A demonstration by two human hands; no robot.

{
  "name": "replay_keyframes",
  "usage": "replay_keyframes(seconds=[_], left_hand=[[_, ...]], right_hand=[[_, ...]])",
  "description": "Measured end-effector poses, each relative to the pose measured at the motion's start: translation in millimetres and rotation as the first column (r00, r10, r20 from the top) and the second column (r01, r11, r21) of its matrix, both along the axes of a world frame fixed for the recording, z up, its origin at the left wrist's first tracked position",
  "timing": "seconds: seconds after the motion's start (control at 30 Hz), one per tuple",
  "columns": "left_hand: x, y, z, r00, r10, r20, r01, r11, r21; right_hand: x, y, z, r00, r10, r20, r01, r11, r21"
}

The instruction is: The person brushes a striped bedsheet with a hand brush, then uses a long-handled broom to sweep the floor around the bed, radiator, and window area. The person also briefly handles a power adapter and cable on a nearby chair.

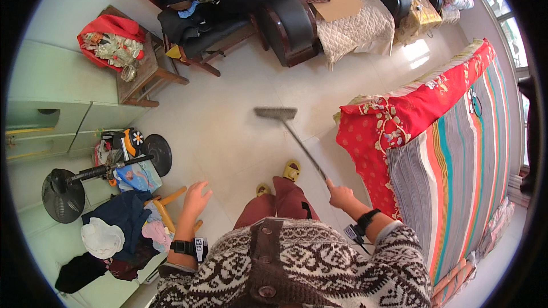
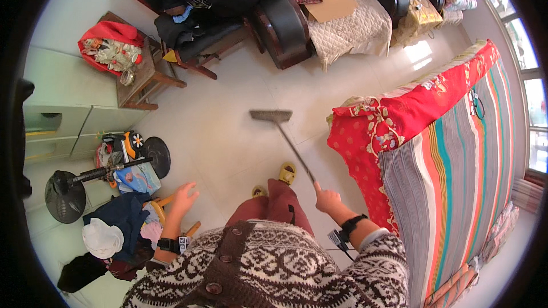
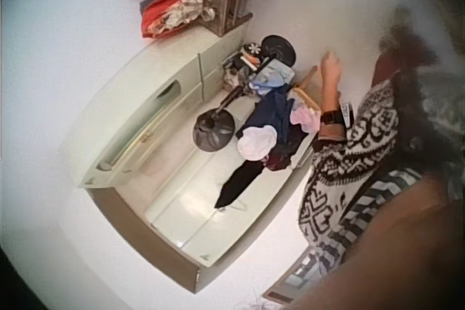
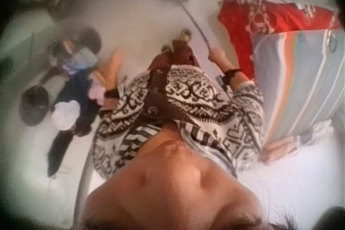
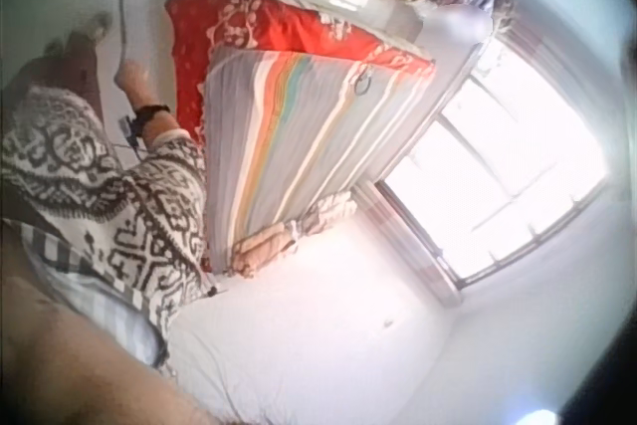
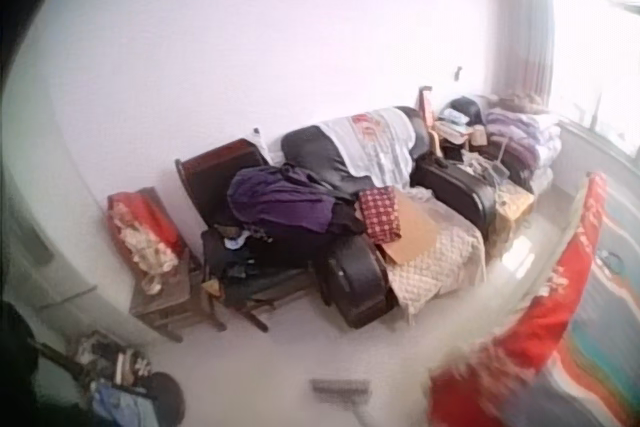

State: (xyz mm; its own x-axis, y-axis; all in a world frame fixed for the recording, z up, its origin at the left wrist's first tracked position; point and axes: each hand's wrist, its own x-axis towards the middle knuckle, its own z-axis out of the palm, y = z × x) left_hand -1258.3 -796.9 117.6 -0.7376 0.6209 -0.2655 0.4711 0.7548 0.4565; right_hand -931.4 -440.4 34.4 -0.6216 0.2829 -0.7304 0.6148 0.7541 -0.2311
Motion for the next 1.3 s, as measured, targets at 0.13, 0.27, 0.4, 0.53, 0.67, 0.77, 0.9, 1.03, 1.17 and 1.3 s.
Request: replay_keyframes(seconds=[0.13, 0.27, 0.4, 0.53, 0.67, 0.77, 0.9, 1.03, 1.17, 1.3], left_hand=[[-2.5, -27.4, -21.6, 0.999, 0.024, 0.028, -0.024, 0.999, 0.024], [10.4, -60.0, -40.2, 0.991, 0.124, 0.057, -0.126, 0.992, 0.022], [19.6, -95.7, -57.5, 0.983, 0.162, 0.082, -0.165, 0.986, 0.036], [43.9, -145.9, -69.2, 0.953, 0.294, 0.071, -0.295, 0.955, 0.005], [65.0, -187.0, -87.4, 0.939, 0.343, 0.038, -0.341, 0.939, -0.052], [82.2, -206.2, -100.4, 0.906, 0.402, 0.131, -0.395, 0.915, -0.079], [97.9, -221.4, -113.5, 0.896, 0.419, 0.150, -0.418, 0.908, -0.039], [95.2, -235.9, -119.8, 0.911, 0.385, 0.148, -0.390, 0.921, 0.006], [78.5, -246.6, -127.3, 0.936, 0.322, 0.140, -0.333, 0.941, 0.064], [63.2, -246.3, -133.7, 0.975, 0.206, 0.084, -0.215, 0.969, 0.121]], right_hand=[[1.4, 10.9, 20.0, 0.846, -0.529, -0.066, 0.417, 0.733, -0.537], [-34.7, 32.7, 31.0, 0.847, -0.532, 0.012, 0.456, 0.715, -0.530], [-123.4, 49.9, 18.8, 0.909, -0.339, -0.243, 0.259, 0.915, -0.309], [-242.3, 54.1, -5.7, 0.913, -0.182, -0.364, 0.200, 0.980, 0.010], [-364.4, 46.9, -30.2, 0.902, -0.181, -0.393, 0.230, 0.970, 0.081], [-403.6, 22.7, -54.6, 0.929, -0.225, -0.295, 0.241, 0.970, 0.016], [-359.3, -29.9, -88.9, 0.970, 0.046, -0.239, -0.004, 0.985, 0.174], [-236.7, -78.7, -81.7, 0.960, 0.280, -0.030, -0.270, 0.946, 0.179], [-126.9, -125.1, -47.4, 0.965, 0.254, 0.069, -0.255, 0.967, -0.004], [-67.0, -145.5, -16.3, 0.961, -0.263, 0.082, 0.271, 0.850, -0.453]])
